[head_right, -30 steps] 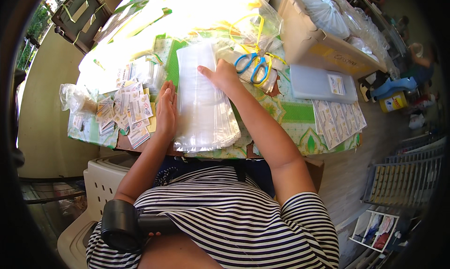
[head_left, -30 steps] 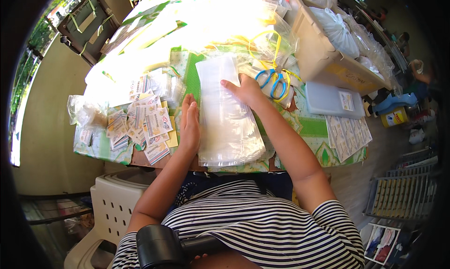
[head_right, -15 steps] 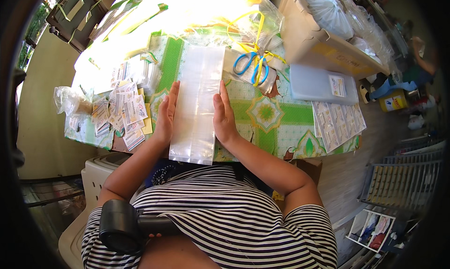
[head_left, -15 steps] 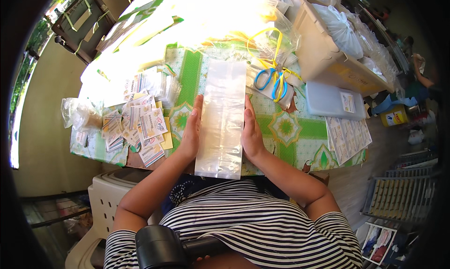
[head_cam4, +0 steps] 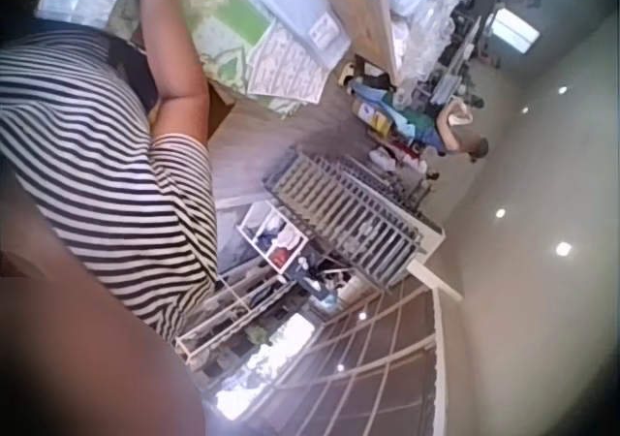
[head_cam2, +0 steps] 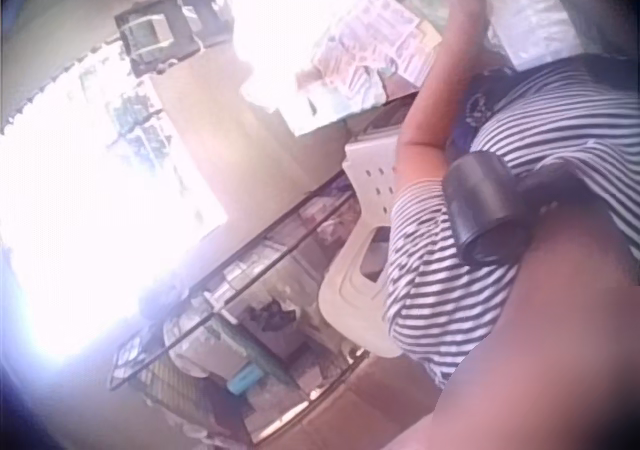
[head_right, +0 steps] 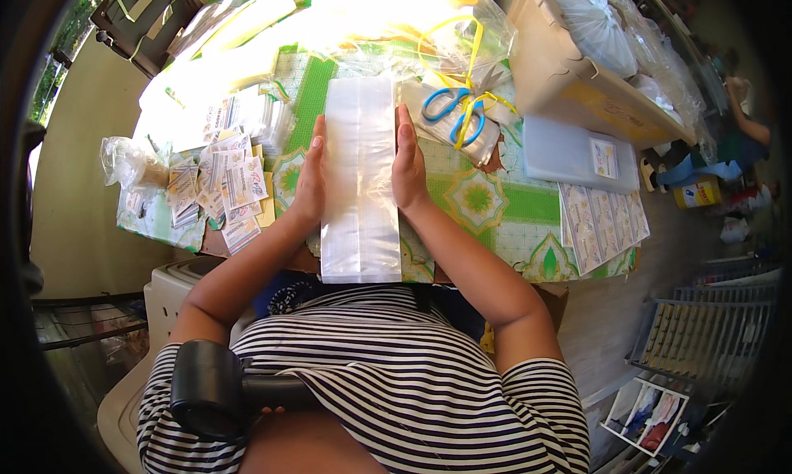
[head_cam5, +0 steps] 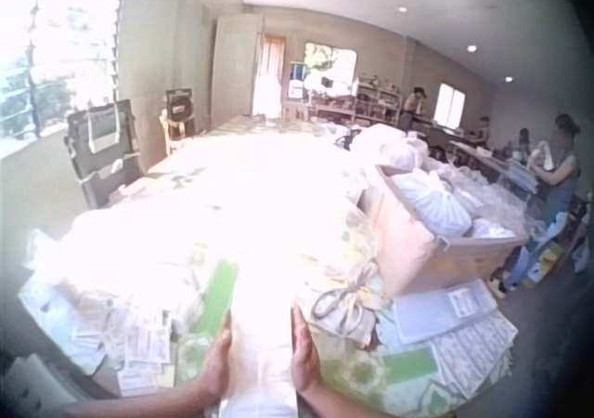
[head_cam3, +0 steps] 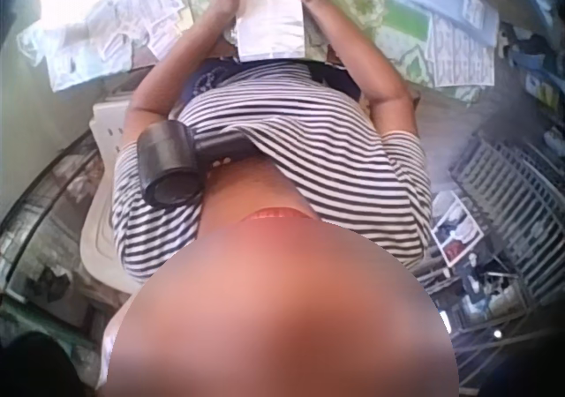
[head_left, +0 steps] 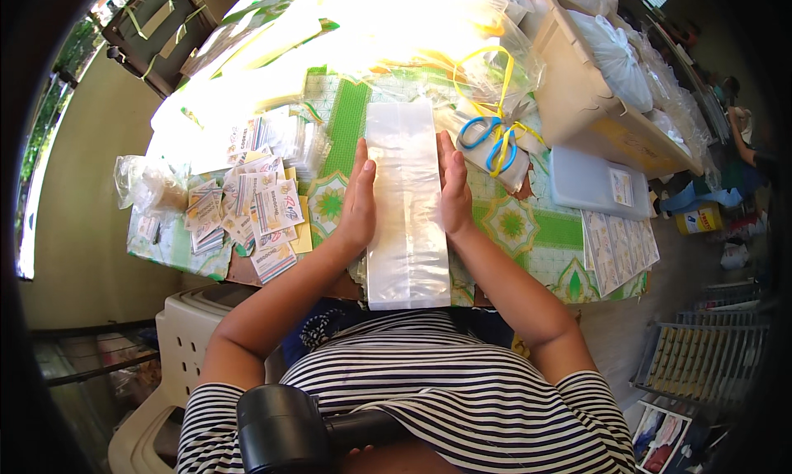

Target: The person places small yellow paper labels into clear plastic bags and seals them. They handle multiple bags and labels, stacking the completed packages on the table.

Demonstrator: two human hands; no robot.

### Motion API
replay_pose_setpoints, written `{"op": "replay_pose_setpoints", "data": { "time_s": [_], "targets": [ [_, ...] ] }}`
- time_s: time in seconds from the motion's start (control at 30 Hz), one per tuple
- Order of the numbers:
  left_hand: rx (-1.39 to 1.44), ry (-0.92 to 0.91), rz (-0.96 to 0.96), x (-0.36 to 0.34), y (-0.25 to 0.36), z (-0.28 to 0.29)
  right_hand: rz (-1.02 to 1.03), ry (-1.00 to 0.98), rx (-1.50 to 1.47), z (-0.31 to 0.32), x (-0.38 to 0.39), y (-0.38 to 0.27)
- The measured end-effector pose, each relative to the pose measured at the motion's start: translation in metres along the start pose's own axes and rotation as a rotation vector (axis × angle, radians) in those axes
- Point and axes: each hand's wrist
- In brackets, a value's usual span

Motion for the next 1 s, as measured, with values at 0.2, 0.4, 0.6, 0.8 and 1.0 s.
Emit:
{"op": "replay_pose_setpoints", "data": {
  "time_s": [0.2,0.4,0.6,0.8,1.0],
  "targets": [
    [0.082,0.056,0.034,0.016,0.016,-0.001,0.010,-0.048,0.112,-0.014,0.008,0.004],
    [0.090,0.186,0.026,0.022,0.022,-0.020,-0.040,-0.043,-0.041,-0.012,0.001,0.004],
    [0.230,0.209,0.016,0.027,0.027,0.000,-0.026,-0.023,0.224,-0.006,0.006,-0.001],
    [-1.327,0.363,-0.213,0.078,0.061,0.054,-0.049,0.109,0.393,0.030,0.026,-0.044],
    [-1.715,0.311,0.112,0.096,0.058,0.074,-0.079,0.160,0.431,0.044,0.053,-0.055]
  ]
}}
Point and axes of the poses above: each hand's wrist, its own x-axis away from the middle knuckle, its own z-axis out of the back of the hand, y = z × x, and after that the axes turned 6 degrees about -y, right-handed
